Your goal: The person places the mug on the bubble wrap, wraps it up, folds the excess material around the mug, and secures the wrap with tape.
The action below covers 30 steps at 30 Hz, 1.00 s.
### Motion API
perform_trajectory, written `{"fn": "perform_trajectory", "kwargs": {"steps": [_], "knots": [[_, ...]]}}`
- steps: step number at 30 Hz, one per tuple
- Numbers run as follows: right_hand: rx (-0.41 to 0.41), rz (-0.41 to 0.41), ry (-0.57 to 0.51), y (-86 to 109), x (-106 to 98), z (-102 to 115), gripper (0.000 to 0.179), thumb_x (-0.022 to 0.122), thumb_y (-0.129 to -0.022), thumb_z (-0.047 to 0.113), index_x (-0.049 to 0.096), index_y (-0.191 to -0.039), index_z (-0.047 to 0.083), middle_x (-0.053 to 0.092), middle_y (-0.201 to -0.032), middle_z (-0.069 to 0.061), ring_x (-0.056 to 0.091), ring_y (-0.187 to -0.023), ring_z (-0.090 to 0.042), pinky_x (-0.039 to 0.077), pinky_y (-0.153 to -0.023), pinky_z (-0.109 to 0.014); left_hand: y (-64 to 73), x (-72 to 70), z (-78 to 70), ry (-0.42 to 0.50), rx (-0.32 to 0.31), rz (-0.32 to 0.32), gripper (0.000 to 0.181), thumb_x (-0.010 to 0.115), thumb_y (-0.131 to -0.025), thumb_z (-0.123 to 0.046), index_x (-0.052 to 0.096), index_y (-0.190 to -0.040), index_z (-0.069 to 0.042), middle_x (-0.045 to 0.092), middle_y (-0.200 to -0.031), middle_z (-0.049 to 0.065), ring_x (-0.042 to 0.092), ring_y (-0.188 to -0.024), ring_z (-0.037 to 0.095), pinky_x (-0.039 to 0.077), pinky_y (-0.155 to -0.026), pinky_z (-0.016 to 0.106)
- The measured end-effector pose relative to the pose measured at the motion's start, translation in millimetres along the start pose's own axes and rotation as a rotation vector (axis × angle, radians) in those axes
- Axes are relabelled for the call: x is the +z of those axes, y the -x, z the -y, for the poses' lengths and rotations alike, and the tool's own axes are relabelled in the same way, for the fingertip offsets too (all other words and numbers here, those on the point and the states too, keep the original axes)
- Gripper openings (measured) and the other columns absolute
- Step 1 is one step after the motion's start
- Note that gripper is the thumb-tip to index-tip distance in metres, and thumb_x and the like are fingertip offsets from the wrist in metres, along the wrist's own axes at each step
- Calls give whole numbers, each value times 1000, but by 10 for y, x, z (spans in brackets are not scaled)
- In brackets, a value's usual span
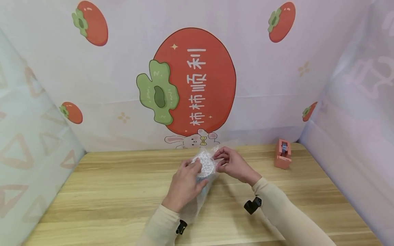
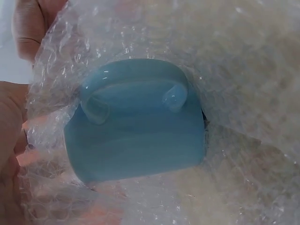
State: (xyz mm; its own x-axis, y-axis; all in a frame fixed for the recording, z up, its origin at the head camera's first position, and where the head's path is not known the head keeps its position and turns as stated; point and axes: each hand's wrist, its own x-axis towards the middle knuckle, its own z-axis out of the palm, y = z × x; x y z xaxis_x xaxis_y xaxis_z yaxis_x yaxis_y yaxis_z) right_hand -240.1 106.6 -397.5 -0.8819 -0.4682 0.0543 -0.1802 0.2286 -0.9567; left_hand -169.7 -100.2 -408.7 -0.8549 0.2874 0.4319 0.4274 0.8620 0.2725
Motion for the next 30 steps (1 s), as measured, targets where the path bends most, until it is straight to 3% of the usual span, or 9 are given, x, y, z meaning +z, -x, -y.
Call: {"fn": "perform_trajectory", "kwargs": {"steps": [7, 12, 15, 23, 30], "knots": [[-25, 40, 25, -63, 11, -53, 51, 67, -80, -21, 46, -124, -7, 56, -122, -24, 65, -87, -27, 58, -72, -30, -7, 2, -15, 1, 1, 13, 39, 86, -82, -30, 69, -109, -7, 66, -131, 16, 57, -122, 39, 55, -91, 53], [-101, 28, 220, -61, 42, -26, 53, 71, -79, -20, 49, -124, -2, 58, -117, -17, 66, -83, -20, 58, -70, -28, -16, 6, -28, 40, -25, 19, 43, 87, -81, -26, 61, -110, -9, 71, -109, 12, 57, -122, 39, 54, -91, 54], [-150, 27, 340, -57, 59, -8, 56, 73, -79, -18, 51, -126, 1, 58, -114, -13, 65, -82, -16, 58, -68, -26, -22, -1, -39, 48, -55, 33, 46, 87, -80, -25, 58, -112, -9, 70, -104, 10, 56, -122, 37, 54, -93, 54], [-238, 30, 469, -44, 43, -9, 59, 76, -80, -14, 53, -132, 1, 62, -112, -11, 64, -77, -11, 55, -64, -25, -35, -17, -59, 61, -81, 46, 67, 86, -80, -35, 58, -132, -3, 68, -123, 17, 56, -122, 36, 53, -95, 52], [-271, 3, 519, -51, -7, -37, 50, 84, -80, -1, 59, -122, 3, 70, -105, -6, 58, -75, -12, 52, -64, -26, -88, -14, -45, 134, -101, 20, 82, 79, -83, -52, 53, -139, 1, 60, -134, 18, 58, -119, 36, 50, -98, 50]]}}
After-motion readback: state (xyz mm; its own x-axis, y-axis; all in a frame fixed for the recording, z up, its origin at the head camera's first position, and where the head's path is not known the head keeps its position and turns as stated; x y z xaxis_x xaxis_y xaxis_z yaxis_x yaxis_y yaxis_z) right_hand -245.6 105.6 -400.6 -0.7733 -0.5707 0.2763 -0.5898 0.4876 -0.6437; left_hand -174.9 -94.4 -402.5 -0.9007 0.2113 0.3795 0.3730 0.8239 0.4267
